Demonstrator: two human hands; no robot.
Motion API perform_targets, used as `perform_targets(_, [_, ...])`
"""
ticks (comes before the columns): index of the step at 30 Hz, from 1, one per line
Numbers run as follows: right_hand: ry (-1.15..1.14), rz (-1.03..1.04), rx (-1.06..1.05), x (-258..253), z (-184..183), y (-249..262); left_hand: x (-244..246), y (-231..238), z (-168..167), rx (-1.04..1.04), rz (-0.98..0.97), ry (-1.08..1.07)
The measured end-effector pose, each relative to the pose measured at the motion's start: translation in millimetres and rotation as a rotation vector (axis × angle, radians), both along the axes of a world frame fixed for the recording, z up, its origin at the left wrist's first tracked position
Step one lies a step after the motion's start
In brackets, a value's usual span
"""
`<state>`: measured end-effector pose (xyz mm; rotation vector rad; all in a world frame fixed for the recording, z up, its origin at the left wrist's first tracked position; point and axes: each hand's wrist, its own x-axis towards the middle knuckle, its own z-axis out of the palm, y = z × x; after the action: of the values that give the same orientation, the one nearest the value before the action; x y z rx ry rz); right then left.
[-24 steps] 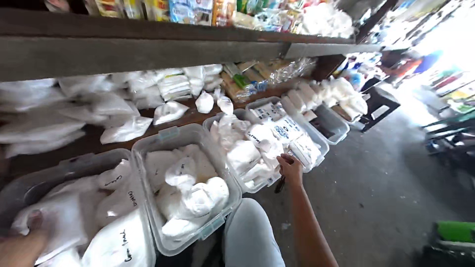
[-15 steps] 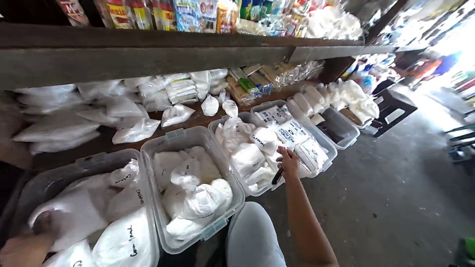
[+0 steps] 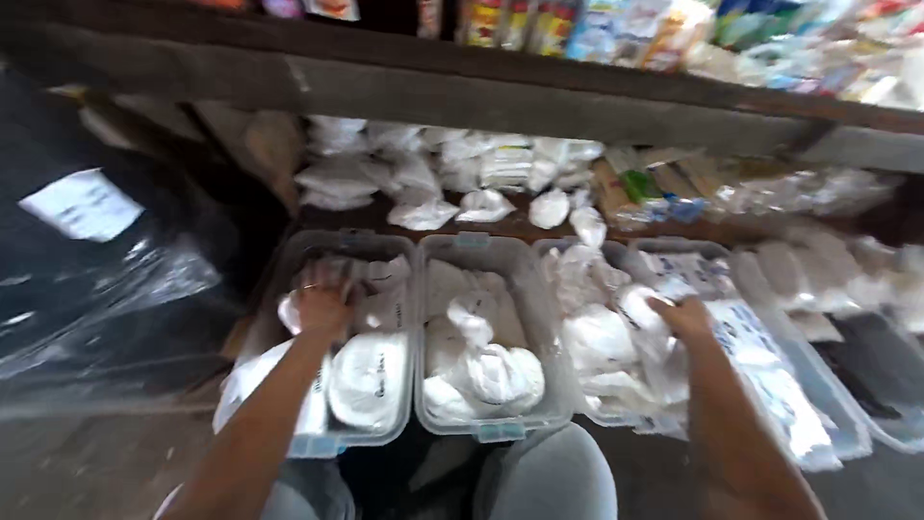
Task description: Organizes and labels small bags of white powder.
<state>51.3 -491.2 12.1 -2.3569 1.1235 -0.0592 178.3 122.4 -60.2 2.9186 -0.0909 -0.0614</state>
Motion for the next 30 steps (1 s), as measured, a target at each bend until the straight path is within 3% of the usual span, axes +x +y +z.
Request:
perform_targets(3, [-0.028, 0.164, -0.171, 5, 18, 31, 4, 12, -20, 0.022, 0.005, 0.079])
perform_targets(6, [-0.254, 0.300, -0.228, 5, 43, 83, 6, 32, -13, -0.071, 0.086, 0.175])
perform_targets(11, [-0.370, 0.528, 0.010, 47, 76, 211, 10, 84, -22, -0.528, 0.007, 0.097])
perform_targets(15, [-0.385, 0.753, 0.170, 98, 46, 325, -3, 92, -24, -0.609, 0.118, 0.058])
perform_targets(18, [-0.228, 0.783, 0.215, 124, 16, 398, -12, 73, -5, -0.469, 0.328, 0.120])
perform_targets(20, [0.006, 0.814, 0.152, 131, 2, 431, -15, 58, 6, -0.321, 0.425, 0.215])
perform_targets(24, [0.444, 0.871, -0.093, 132, -11, 462, -6, 45, 8, -0.159, 0.414, 0.311])
perform_targets(28, [0.367, 0.998, -0.294, 135, 15, 477, 3, 45, 1, -0.222, 0.321, 0.292])
perform_targets(30, [0.292, 1.147, -0.211, 141, 12, 478, 4, 46, -4, -0.345, 0.275, 0.283])
